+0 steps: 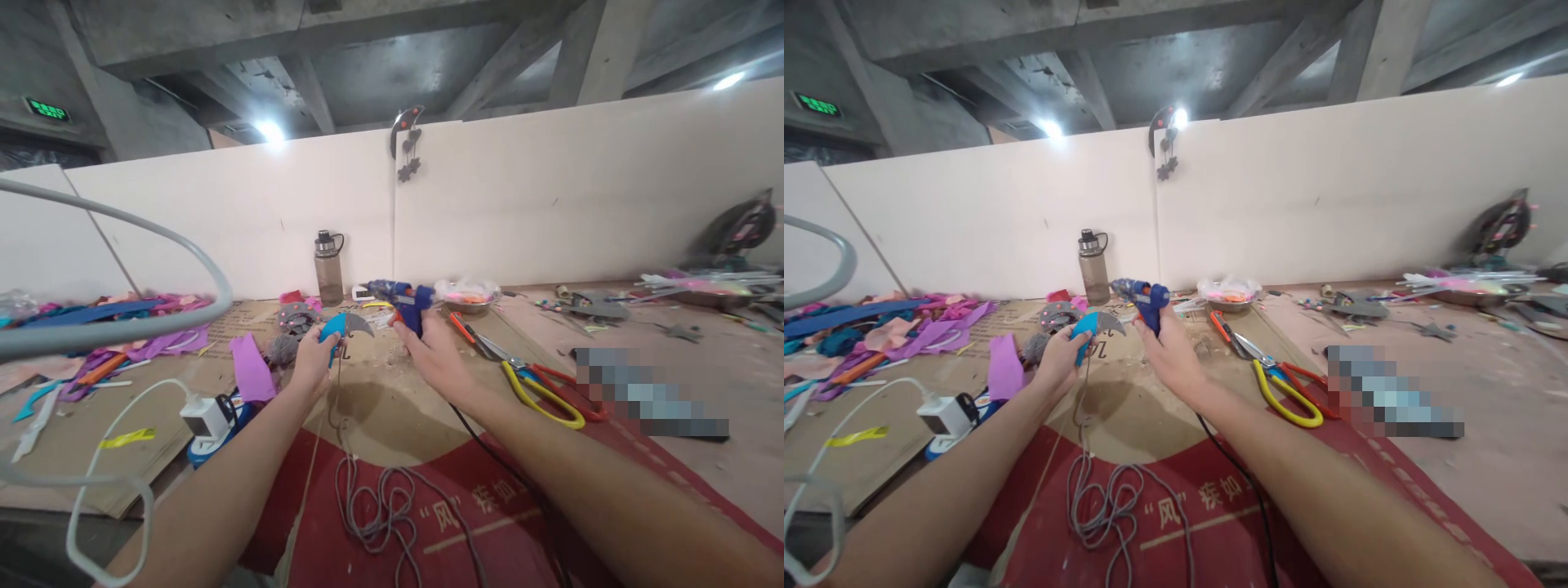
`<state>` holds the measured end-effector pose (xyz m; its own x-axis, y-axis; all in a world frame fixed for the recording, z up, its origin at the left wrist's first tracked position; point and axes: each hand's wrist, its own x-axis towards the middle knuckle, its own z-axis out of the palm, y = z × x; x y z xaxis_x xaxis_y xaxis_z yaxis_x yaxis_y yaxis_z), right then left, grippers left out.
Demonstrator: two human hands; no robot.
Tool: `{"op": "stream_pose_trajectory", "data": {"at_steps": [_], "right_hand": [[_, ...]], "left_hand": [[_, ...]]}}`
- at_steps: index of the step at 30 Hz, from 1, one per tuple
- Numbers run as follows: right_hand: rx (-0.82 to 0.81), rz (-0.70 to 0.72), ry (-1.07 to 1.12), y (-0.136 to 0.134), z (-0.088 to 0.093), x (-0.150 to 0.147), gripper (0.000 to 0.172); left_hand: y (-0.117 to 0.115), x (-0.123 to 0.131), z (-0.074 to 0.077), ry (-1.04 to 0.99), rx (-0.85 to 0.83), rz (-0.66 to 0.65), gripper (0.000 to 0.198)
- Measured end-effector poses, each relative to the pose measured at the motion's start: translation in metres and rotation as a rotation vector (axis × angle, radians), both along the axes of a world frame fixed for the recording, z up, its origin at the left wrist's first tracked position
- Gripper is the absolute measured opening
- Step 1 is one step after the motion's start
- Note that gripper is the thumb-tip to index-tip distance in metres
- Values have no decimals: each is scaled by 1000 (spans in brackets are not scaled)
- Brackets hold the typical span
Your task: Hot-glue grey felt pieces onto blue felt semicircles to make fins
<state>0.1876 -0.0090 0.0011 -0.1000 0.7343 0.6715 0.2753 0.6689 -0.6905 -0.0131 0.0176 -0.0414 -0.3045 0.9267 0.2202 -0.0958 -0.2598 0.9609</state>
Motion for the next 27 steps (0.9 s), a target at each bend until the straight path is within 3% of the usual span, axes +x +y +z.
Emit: {"op": "stream_pose_trajectory", "data": {"at_steps": [3,6,14,27], "right_hand": [[-17,-87,-104,1,-15,4,21],[-18,-86,-169,-2,-14,5,23],[-116,74,-355,-26,-15,-4,31],[-168,-1,-465,-22,-19,-4,32]], "left_hand": [[0,1,-2,15,-1,-6,26],[2,0,-3,58,-26,26,26],[-5,5,5,69,21,51,16],[-7,8,5,169,47,73,13]]}}
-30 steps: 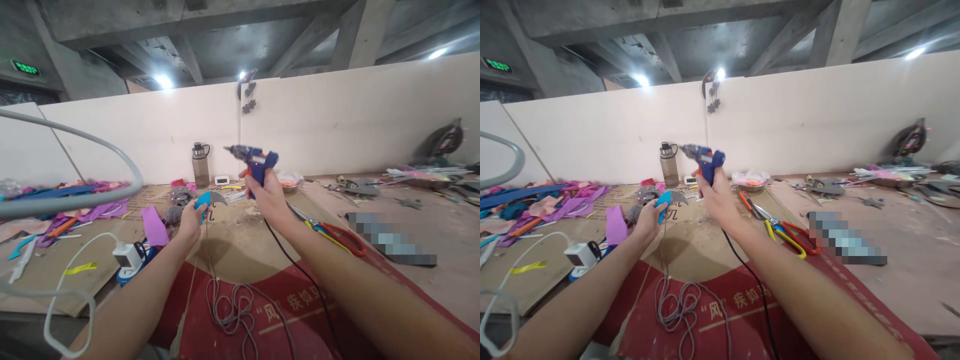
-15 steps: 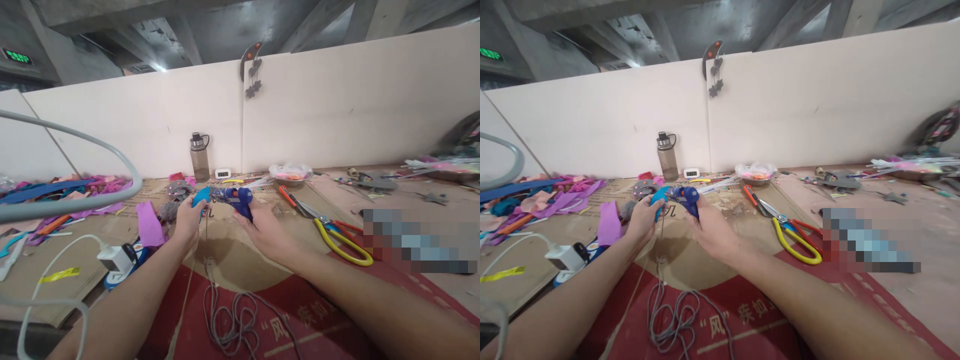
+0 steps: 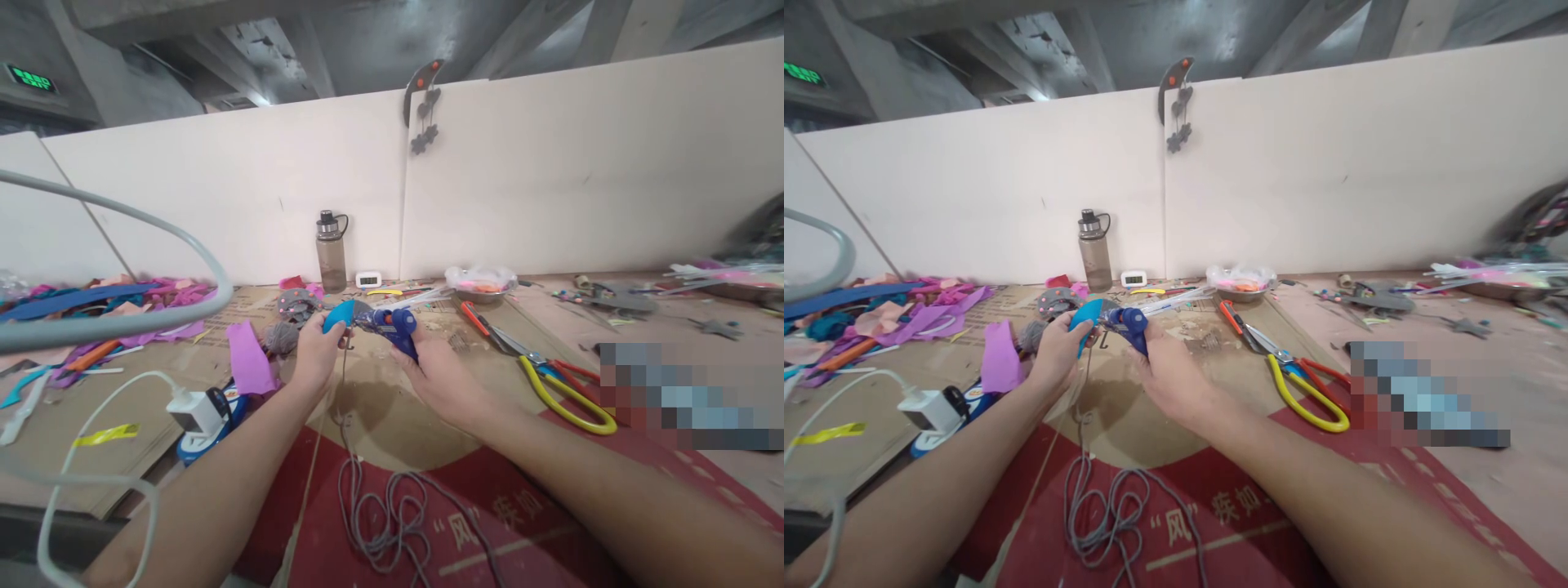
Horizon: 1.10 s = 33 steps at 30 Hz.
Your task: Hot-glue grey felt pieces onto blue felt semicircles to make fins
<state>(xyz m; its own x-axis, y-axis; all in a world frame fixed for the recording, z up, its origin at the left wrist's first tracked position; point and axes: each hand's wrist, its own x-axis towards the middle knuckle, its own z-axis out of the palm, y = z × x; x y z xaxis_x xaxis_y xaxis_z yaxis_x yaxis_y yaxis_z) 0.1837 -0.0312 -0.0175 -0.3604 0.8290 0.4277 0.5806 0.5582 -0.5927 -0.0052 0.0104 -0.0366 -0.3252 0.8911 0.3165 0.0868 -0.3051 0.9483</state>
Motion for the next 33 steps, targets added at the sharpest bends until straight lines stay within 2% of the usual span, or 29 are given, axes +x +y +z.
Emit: {"op": "stream_pose_trajectory", "data": {"at_steps": [8,16,26,33], "right_hand": [[-32,-26,-20,0,-3,-1,34],[26,-18,-8,0,-4,-1,33],[25,-37,-12,2,-5,-1,34],[19,-29,-21,0,-4,-1,36]], "left_hand": [[-5,3,2,71,5,17,13],[-6,5,4,74,4,19,13],[-11,8,10,94,-16,43,11],[-8,6,6,103,8,48,10]]}}
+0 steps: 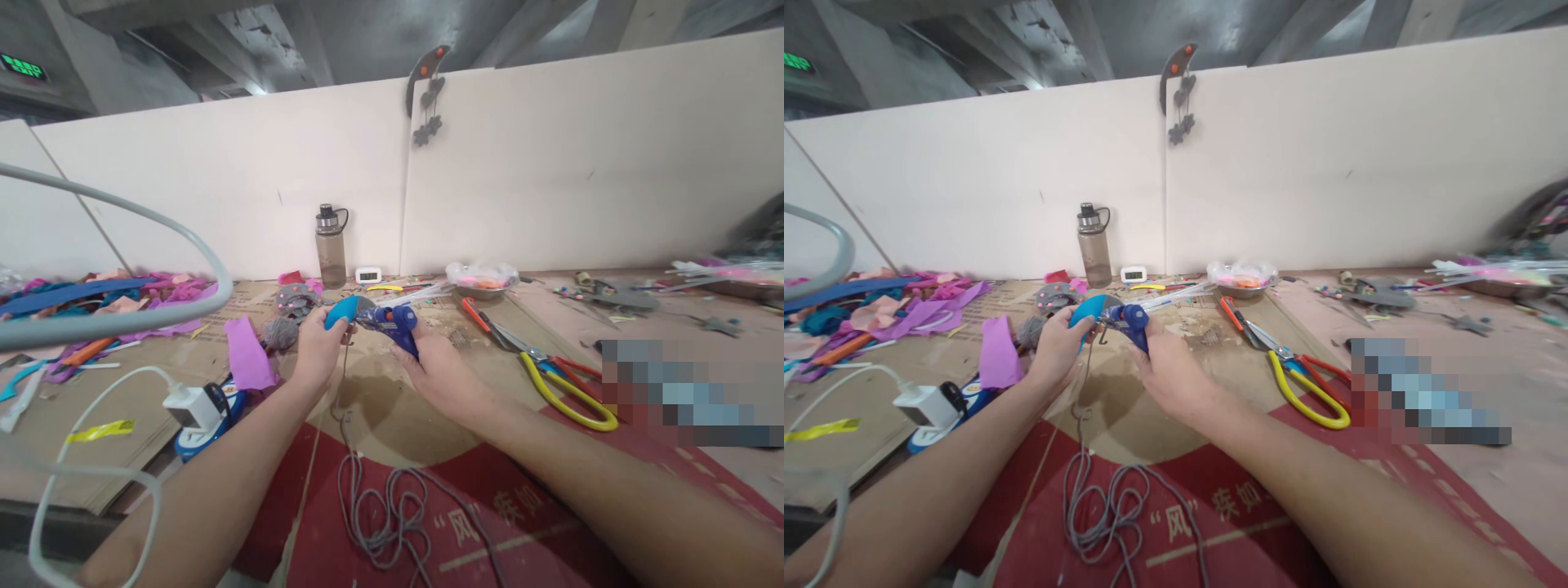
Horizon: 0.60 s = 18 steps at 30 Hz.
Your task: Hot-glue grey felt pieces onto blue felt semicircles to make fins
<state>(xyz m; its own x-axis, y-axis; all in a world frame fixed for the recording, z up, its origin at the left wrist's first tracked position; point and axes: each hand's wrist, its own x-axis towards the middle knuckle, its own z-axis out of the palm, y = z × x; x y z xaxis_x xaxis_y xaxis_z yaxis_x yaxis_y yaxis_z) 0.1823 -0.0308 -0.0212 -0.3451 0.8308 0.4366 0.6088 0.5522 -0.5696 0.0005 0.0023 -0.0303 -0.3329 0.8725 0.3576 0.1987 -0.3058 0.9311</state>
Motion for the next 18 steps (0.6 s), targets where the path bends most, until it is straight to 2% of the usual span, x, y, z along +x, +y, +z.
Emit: {"op": "stream_pose_trajectory", "data": {"at_steps": [18], "right_hand": [[31,-32,8,3,-1,2,31]], "left_hand": [[-5,3,6,55,-6,12,11]]}}
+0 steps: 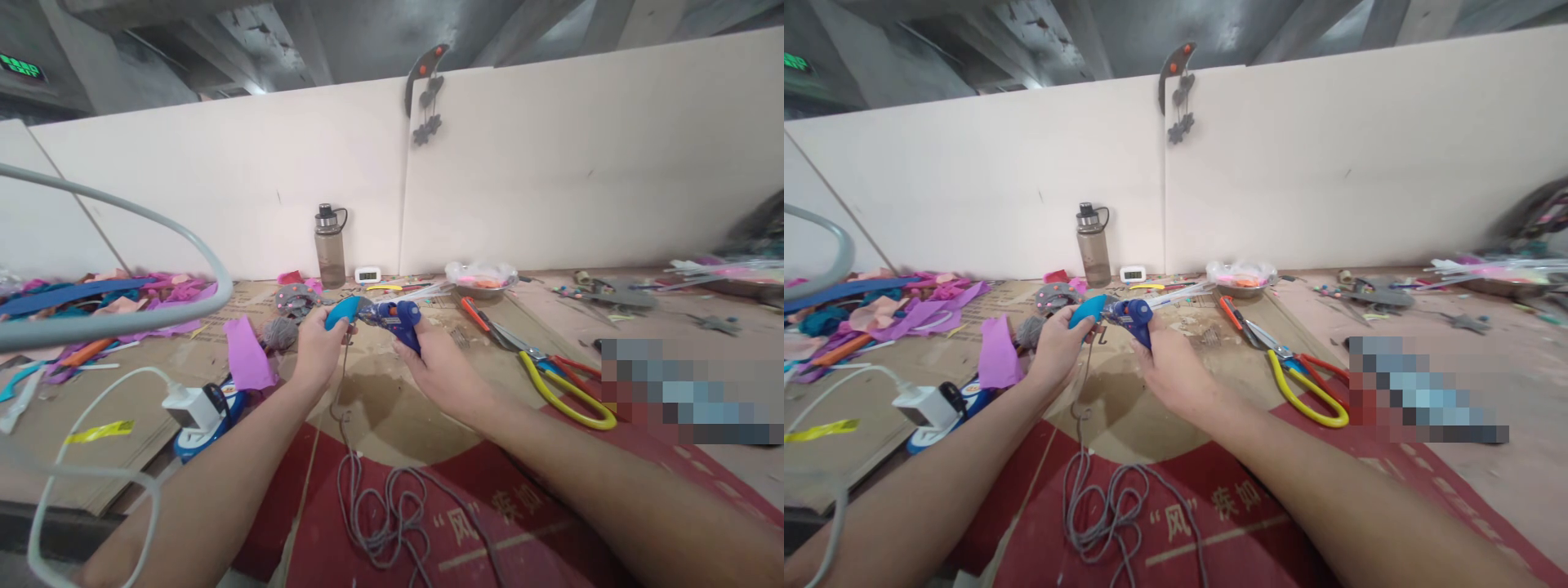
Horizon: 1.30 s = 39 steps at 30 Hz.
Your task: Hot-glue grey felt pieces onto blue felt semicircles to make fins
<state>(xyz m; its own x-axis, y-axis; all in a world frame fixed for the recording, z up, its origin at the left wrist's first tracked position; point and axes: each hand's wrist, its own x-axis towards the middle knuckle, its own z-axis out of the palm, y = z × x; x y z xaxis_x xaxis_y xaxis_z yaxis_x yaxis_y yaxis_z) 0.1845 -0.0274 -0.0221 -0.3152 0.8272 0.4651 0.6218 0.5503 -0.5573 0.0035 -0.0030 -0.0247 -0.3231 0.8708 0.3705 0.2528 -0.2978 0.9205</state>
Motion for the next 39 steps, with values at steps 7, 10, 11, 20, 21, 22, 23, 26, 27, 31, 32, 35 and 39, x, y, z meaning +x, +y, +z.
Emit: {"op": "stream_pose_trajectory", "data": {"at_steps": [7,10,11,20,21,22,23,26,27,31,32,35,39], "right_hand": [[30,-38,-11,3,-3,1,33],[48,-60,-10,3,-2,1,30],[50,-60,-8,3,-2,1,30],[-1,-45,-10,1,4,2,32],[3,-46,-2,1,4,2,31],[9,-46,6,2,4,2,30],[15,-48,11,2,4,2,29],[19,-64,13,4,3,3,29],[24,-67,17,4,3,3,29],[87,-58,71,6,1,3,30],[98,-57,81,6,1,3,29],[111,-61,85,6,2,3,28],[127,-54,91,6,2,4,27]], "left_hand": [[-2,1,1,23,6,-5,9],[-2,1,-1,43,27,-8,9],[-1,0,-2,47,35,-8,8],[-2,1,0,40,28,-5,7],[-2,1,0,34,25,-6,6],[-2,1,0,27,19,-10,6],[-3,1,0,20,11,-15,6],[-4,2,0,21,-9,-31,6],[-4,3,0,26,-10,-31,6],[-5,3,-1,43,-15,-33,7],[-5,3,-1,45,-17,-35,7],[-4,2,-2,38,-13,-40,9],[-3,1,-3,60,-5,-35,10]]}}
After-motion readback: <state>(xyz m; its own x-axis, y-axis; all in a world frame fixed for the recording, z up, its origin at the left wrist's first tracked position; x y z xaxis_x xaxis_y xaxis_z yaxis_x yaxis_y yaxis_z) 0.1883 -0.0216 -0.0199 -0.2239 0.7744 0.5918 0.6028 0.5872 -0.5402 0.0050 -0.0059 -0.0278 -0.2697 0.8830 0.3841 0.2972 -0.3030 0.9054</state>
